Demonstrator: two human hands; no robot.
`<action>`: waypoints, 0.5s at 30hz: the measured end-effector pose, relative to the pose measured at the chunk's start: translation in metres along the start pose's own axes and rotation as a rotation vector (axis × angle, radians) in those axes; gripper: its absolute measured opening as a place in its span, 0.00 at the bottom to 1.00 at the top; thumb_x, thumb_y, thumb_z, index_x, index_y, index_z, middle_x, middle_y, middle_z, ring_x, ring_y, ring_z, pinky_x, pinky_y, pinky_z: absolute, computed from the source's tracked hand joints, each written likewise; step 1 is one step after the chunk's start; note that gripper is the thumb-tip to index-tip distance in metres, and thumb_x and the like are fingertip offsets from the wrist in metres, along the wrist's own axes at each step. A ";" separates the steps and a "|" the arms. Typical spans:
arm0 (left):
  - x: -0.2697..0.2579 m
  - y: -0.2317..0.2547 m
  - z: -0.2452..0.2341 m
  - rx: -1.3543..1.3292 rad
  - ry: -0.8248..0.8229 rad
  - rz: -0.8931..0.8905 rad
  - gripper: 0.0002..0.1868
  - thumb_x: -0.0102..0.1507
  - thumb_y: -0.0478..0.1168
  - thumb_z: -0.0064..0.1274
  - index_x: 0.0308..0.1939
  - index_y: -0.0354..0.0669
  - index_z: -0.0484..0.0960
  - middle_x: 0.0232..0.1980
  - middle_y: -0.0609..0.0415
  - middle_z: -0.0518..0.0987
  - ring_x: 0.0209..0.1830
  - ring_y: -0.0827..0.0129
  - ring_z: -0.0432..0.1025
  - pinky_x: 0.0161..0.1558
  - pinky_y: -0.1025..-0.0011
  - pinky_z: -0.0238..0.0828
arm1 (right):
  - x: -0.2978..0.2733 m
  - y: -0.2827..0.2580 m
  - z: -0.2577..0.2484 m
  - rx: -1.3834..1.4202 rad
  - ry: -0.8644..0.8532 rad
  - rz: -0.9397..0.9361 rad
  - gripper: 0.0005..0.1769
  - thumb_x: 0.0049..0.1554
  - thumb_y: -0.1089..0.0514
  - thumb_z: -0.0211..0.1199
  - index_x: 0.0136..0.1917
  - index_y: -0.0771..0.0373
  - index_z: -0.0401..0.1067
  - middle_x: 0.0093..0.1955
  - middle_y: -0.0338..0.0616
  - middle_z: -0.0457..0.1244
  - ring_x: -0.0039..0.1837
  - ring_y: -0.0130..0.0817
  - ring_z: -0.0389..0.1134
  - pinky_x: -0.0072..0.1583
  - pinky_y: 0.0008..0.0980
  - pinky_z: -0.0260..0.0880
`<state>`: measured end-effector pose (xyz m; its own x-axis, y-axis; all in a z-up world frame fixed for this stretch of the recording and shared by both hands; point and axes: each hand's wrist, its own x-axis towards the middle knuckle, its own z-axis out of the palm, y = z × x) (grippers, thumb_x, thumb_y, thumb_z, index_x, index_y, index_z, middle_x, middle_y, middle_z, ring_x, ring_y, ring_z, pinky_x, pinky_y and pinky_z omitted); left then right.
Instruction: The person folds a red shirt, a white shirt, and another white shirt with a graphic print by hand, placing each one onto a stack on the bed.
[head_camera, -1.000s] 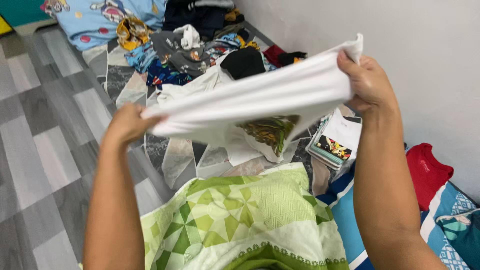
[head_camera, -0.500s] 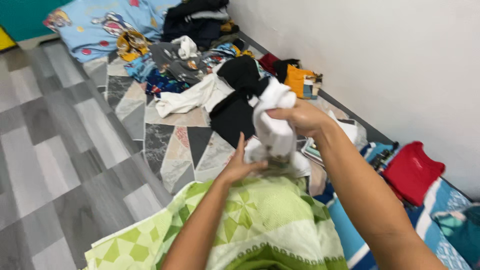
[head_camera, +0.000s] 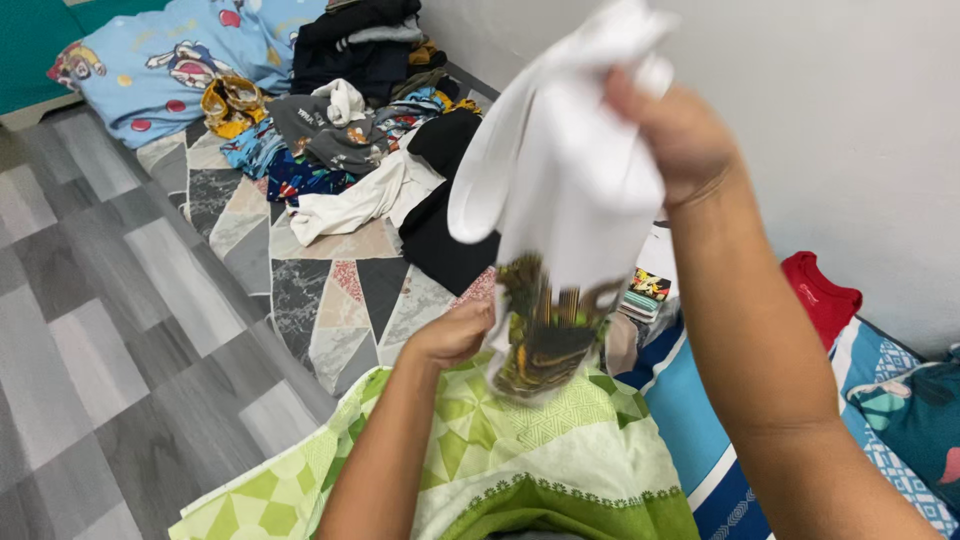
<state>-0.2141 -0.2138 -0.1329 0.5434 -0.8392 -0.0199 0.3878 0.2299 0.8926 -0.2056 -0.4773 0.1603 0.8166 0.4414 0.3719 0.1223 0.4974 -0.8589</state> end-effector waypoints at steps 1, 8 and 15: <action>-0.012 0.009 0.001 0.030 0.106 0.069 0.29 0.70 0.54 0.51 0.69 0.38 0.71 0.58 0.48 0.76 0.55 0.64 0.71 0.56 0.63 0.69 | 0.001 -0.009 -0.010 0.014 0.015 -0.046 0.24 0.66 0.56 0.63 0.71 0.67 0.67 0.65 0.50 0.66 0.64 0.38 0.71 0.66 0.39 0.74; -0.093 0.111 -0.013 0.208 0.791 0.594 0.23 0.78 0.56 0.49 0.34 0.48 0.78 0.24 0.66 0.68 0.19 0.80 0.58 0.23 0.77 0.50 | -0.051 0.073 -0.037 -0.382 0.037 0.046 0.23 0.60 0.55 0.68 0.65 0.65 0.70 0.55 0.47 0.67 0.53 0.37 0.71 0.54 0.41 0.75; -0.151 0.147 -0.019 0.599 1.326 0.793 0.21 0.77 0.52 0.48 0.40 0.40 0.83 0.35 0.60 0.79 0.32 0.80 0.67 0.33 0.74 0.66 | -0.020 0.076 -0.041 -0.535 0.557 0.427 0.20 0.59 0.49 0.65 0.59 0.62 0.74 0.48 0.46 0.71 0.42 0.35 0.73 0.42 0.41 0.77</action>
<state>-0.2250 -0.0434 -0.0073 0.7908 0.4349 0.4308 -0.4300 -0.1062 0.8965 -0.1895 -0.4787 0.0728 0.9921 0.0124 -0.1246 -0.1226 -0.1049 -0.9869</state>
